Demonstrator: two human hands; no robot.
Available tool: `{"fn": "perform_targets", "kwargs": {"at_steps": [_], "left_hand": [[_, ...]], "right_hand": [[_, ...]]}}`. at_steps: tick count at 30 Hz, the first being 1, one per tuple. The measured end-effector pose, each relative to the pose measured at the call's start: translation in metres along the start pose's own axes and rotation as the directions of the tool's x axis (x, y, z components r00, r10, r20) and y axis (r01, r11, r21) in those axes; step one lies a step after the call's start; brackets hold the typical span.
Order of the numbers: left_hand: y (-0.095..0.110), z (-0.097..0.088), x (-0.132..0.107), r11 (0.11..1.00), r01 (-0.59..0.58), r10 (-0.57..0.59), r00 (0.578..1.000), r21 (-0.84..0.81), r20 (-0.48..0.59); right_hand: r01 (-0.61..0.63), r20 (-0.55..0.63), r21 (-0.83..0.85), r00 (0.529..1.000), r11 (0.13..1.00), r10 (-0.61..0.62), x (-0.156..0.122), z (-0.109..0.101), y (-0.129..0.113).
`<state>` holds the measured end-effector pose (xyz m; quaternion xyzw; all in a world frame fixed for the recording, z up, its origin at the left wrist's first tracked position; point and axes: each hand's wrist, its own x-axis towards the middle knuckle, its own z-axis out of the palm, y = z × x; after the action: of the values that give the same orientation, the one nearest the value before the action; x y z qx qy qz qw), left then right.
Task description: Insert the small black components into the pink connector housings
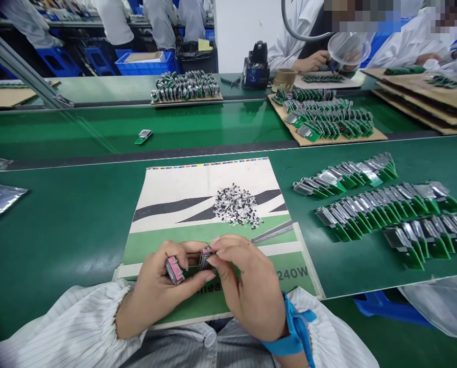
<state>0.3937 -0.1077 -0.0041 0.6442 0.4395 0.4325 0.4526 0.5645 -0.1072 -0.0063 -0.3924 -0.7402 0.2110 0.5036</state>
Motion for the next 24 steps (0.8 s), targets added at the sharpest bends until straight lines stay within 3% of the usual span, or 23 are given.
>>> {"fn": "perform_targets", "kwargs": {"at_steps": [6,13,21,24], "left_hand": [[0.003,0.0,0.001,0.996,-0.045,0.046,0.999,0.076,-0.017],[0.003,-0.003,0.001,0.935,-0.239,0.228,0.971,0.262,0.074],[-0.005,-0.01,0.002,0.723,-0.484,0.415,0.875,0.493,0.25],[-0.007,-0.011,0.003,0.708,-0.503,0.425,0.864,0.496,0.269]], "right_hand": [[-0.204,-0.067,0.166,0.974,0.965,0.218,-0.003,0.002,-0.004],[-0.21,-0.057,0.189,0.973,0.959,0.224,-0.002,0.004,-0.006],[-0.223,-0.022,0.218,0.972,0.95,0.233,-0.002,0.001,-0.007],[-0.228,-0.008,0.19,0.972,0.955,0.234,-0.003,0.0,-0.003]]}}
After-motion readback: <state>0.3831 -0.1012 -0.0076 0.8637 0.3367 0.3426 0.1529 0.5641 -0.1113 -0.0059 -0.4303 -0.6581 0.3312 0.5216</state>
